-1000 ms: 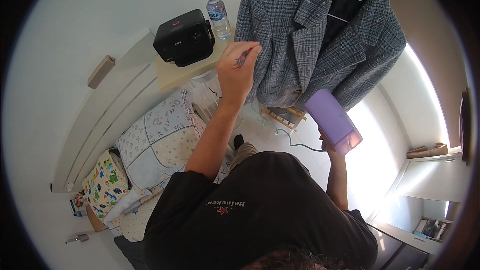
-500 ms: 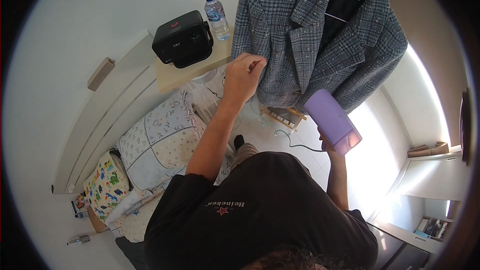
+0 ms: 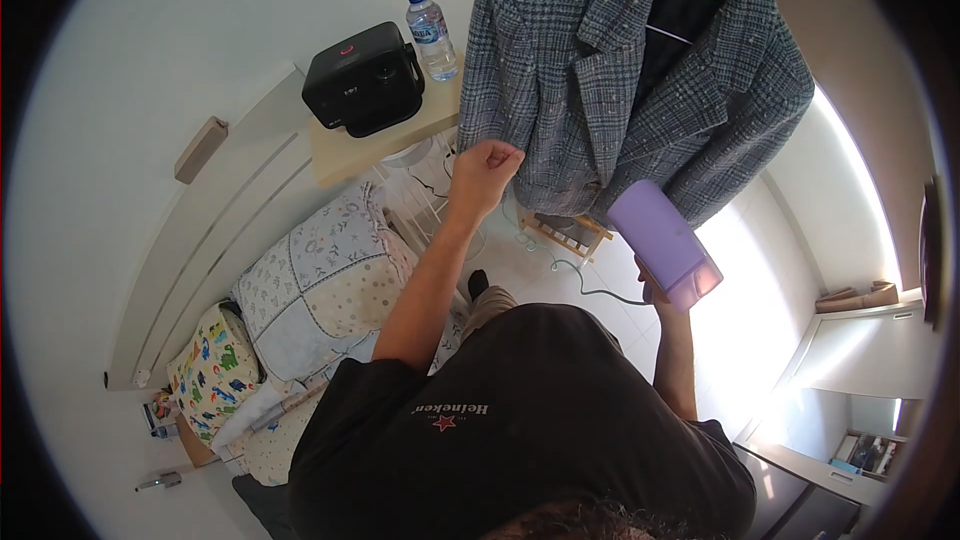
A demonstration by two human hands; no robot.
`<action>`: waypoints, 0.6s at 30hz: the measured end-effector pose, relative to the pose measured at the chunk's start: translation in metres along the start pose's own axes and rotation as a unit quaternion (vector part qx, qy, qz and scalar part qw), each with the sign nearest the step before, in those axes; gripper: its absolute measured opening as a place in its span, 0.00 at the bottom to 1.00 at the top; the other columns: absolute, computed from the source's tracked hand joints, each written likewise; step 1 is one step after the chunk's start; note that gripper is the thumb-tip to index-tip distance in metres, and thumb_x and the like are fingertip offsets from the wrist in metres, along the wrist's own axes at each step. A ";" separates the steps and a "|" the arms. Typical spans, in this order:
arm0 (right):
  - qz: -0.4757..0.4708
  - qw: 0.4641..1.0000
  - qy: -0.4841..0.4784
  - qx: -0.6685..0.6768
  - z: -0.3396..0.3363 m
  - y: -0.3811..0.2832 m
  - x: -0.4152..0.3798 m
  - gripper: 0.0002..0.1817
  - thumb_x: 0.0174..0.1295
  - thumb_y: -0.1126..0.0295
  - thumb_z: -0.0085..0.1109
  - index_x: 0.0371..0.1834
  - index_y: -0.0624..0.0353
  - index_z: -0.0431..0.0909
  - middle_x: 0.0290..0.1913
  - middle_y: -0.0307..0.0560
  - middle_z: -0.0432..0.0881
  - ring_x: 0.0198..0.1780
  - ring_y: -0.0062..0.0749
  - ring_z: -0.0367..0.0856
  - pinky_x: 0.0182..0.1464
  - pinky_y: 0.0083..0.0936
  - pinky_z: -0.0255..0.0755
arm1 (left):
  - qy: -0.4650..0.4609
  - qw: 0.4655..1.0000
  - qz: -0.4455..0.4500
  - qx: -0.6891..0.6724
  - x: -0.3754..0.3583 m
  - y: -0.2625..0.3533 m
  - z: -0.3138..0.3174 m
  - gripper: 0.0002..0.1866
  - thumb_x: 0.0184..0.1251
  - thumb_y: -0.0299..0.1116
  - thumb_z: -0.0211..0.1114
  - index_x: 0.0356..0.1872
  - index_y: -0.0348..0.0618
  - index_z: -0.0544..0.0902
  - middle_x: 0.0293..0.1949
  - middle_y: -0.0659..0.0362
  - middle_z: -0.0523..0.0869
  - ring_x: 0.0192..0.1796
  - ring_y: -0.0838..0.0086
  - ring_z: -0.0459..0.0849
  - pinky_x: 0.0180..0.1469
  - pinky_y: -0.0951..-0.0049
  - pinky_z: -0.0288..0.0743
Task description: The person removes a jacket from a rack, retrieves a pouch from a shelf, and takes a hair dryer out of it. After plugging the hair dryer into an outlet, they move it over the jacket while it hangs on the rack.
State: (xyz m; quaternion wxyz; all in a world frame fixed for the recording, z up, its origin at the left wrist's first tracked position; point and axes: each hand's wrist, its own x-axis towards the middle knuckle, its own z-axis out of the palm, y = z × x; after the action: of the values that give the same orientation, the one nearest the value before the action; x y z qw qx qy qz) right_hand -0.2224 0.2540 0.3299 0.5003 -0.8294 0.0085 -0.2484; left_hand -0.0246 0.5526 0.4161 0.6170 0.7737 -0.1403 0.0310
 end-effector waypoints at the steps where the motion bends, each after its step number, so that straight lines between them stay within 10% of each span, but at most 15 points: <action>1: -0.015 1.000 0.004 0.008 0.000 0.003 -0.001 0.06 0.64 0.72 0.67 0.38 0.61 0.81 0.30 0.40 0.81 0.26 0.23 0.78 0.27 0.23 0.74 | -0.001 1.000 -0.012 -0.023 -0.003 -0.003 0.001 0.09 0.66 0.30 0.69 0.39 0.34 0.87 0.30 0.58 0.88 0.31 0.78 0.85 0.37 0.78 0.79; 18: -0.104 0.994 -0.004 -0.035 0.013 -0.037 0.019 0.10 0.64 0.67 0.68 0.38 0.63 0.82 0.28 0.41 0.82 0.26 0.23 0.80 0.27 0.21 0.75 | -0.059 0.989 -0.053 -0.122 -0.047 -0.036 0.001 0.09 0.73 0.30 0.64 0.44 0.33 0.83 0.34 0.59 0.86 0.35 0.79 0.83 0.41 0.80 0.78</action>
State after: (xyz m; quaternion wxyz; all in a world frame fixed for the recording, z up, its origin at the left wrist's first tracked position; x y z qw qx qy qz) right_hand -0.2091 0.2785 0.3633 0.4420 -0.8440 -0.0712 -0.2954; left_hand -0.0606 0.5668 0.3716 0.6984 0.6992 -0.1379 -0.0650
